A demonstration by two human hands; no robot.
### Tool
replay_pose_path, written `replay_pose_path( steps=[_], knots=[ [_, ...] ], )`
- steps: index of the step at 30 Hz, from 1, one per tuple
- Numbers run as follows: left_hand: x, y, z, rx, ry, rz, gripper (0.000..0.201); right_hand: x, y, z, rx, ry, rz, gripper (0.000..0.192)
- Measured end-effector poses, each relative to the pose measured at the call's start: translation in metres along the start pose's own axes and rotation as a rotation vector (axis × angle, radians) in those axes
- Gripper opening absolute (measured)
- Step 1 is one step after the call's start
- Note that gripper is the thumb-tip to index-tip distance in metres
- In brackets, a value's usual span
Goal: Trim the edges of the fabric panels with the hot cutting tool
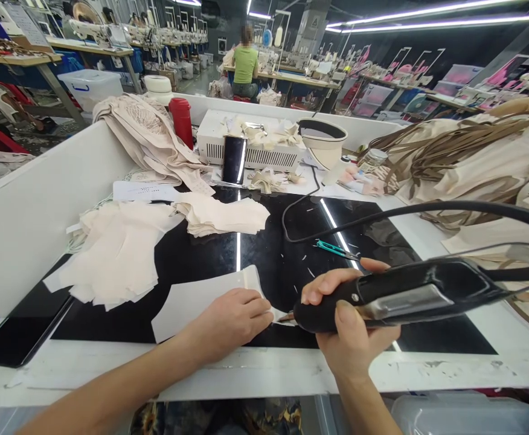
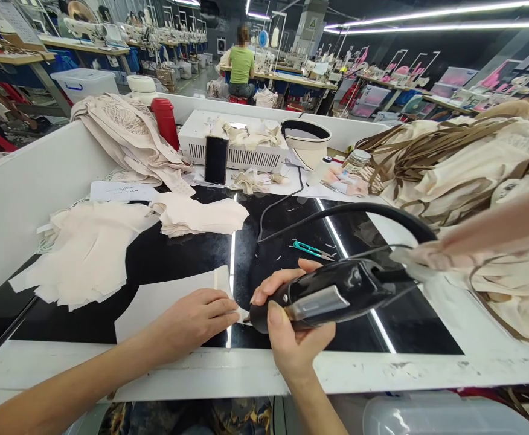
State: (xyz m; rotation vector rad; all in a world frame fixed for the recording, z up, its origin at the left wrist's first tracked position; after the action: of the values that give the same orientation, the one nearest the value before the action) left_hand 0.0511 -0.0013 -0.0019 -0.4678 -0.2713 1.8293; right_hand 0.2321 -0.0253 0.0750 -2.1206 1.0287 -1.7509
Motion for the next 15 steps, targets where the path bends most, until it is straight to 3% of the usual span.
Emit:
replay_pose_path(
  steps=[15],
  knots=[
    [0.0, -0.001, 0.005, -0.009, 0.02, 0.024, 0.023, 0.005, -0.003, 0.012, -0.072, 0.057, 0.006, 0.043]
  ],
)
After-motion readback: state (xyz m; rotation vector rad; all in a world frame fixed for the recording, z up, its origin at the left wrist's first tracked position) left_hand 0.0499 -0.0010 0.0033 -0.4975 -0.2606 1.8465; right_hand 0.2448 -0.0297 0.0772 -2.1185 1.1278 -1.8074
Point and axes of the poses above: each hand's wrist, its own y-axis away from the middle knuckle, its own z-axis out of the back of the hand, x = y × z, the point moved 3 cm from there along -y, towards the middle knuckle, and after that the axes turned 3 degrees about y, right-handed, at the moved point
